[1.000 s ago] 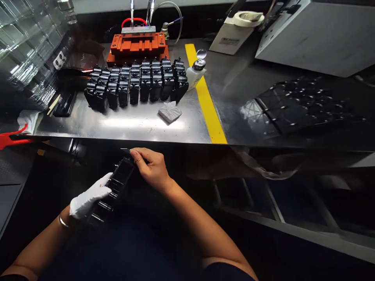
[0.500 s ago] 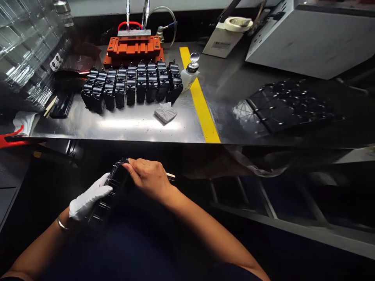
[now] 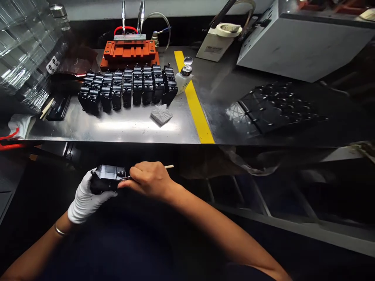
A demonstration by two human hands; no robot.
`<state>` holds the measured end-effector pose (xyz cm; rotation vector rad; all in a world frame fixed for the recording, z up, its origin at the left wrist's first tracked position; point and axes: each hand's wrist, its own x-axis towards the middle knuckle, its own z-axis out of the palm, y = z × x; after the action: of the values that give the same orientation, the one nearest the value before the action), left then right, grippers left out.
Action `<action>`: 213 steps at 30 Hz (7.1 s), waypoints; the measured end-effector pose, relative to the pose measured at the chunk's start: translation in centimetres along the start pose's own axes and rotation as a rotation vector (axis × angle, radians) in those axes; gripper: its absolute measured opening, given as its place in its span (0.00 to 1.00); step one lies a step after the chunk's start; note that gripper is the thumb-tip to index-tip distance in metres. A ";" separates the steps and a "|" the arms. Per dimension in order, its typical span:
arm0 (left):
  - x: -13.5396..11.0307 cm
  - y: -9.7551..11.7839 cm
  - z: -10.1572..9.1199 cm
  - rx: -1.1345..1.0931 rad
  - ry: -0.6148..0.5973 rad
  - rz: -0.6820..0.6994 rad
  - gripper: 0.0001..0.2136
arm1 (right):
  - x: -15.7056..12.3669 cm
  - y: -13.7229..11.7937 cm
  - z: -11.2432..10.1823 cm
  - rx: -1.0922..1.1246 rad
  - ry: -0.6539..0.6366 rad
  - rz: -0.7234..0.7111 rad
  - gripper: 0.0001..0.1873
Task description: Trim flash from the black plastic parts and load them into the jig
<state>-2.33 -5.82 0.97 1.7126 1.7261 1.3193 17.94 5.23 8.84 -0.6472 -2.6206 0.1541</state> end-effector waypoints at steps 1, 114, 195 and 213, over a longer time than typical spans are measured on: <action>-0.2 -0.1 0.2 -0.019 -0.002 -0.006 0.34 | 0.0 0.1 -0.1 0.003 0.026 -0.021 0.29; 3.3 3.6 -0.4 -1.563 0.245 -1.404 0.10 | -0.5 -3.5 8.0 1.166 0.332 0.845 0.13; 2.1 3.2 -1.5 -1.281 -0.166 -1.007 0.27 | -0.7 -2.0 2.4 0.593 0.008 0.084 0.29; 1.7 2.8 -0.8 -1.418 -0.164 -1.116 0.12 | -1.3 -1.4 2.5 0.670 0.194 0.122 0.23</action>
<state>-1.67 -5.03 4.17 -0.0072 0.8078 1.1603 17.28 3.41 6.41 -0.5390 -2.1443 0.9085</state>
